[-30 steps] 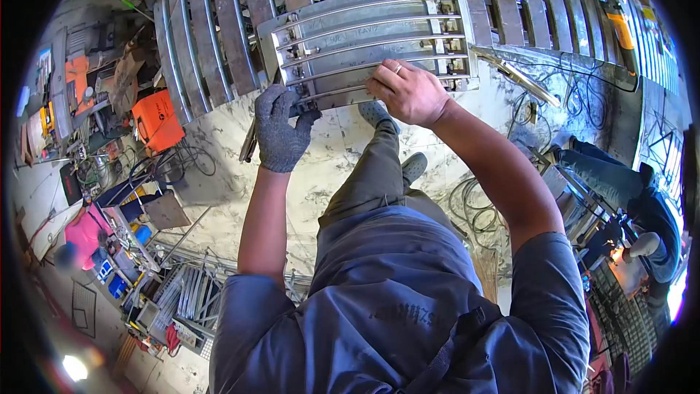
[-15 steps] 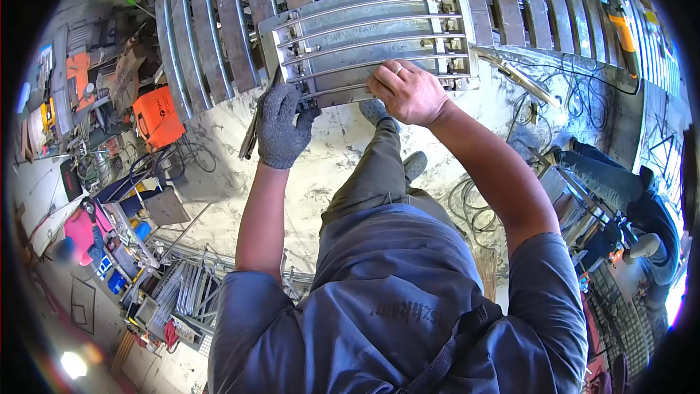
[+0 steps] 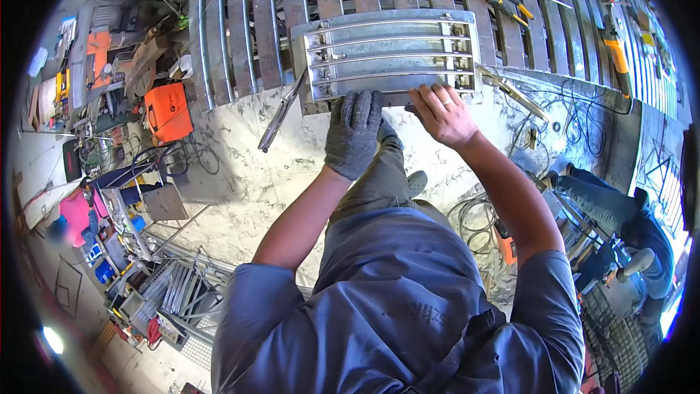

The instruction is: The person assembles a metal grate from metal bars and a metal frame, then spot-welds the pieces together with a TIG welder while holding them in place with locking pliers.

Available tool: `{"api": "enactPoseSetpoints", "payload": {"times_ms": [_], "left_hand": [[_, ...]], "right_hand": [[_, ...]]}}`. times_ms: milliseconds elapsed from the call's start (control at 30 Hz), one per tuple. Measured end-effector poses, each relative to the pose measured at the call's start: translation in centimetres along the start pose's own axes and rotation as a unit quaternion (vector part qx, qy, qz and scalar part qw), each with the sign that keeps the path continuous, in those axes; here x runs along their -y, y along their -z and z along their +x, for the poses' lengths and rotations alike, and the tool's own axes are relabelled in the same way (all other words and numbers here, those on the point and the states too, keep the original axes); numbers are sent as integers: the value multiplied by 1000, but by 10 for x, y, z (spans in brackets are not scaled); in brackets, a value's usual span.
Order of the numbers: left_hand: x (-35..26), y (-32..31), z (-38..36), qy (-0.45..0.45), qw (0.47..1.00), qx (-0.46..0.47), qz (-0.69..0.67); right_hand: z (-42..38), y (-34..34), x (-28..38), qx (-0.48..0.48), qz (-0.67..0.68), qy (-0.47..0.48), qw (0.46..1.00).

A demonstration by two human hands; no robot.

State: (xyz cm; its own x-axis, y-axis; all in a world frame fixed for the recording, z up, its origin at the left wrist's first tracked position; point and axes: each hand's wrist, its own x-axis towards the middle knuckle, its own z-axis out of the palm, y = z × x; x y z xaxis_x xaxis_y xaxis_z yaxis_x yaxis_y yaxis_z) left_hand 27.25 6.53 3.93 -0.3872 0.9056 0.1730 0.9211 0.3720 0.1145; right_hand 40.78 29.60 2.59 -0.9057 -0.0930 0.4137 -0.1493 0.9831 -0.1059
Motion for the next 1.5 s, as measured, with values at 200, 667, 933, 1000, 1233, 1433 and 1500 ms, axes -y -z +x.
{"api": "enactPoseSetpoints", "payload": {"times_ms": [200,667,933,1000,1233,1433,1500], "left_hand": [[6,-7,14,-30,999,-19,15],[17,-10,19,-66,997,15,45],[50,18,31,15,997,20,-77],[70,23,48,43,992,81,-82],[68,63,63,191,935,271,-124],[56,22,-21,622,590,118,-501],[61,5,-23,615,540,4,-574]], "right_hand": [[-5,6,1,0,-73,30,997],[0,26,12,101,-20,-41,994],[-62,94,54,197,17,-199,960],[-83,99,64,209,45,-272,938],[-105,72,40,97,240,-588,767],[-56,66,-9,-6,410,-679,609],[-50,45,-21,-14,444,-660,605]]}}
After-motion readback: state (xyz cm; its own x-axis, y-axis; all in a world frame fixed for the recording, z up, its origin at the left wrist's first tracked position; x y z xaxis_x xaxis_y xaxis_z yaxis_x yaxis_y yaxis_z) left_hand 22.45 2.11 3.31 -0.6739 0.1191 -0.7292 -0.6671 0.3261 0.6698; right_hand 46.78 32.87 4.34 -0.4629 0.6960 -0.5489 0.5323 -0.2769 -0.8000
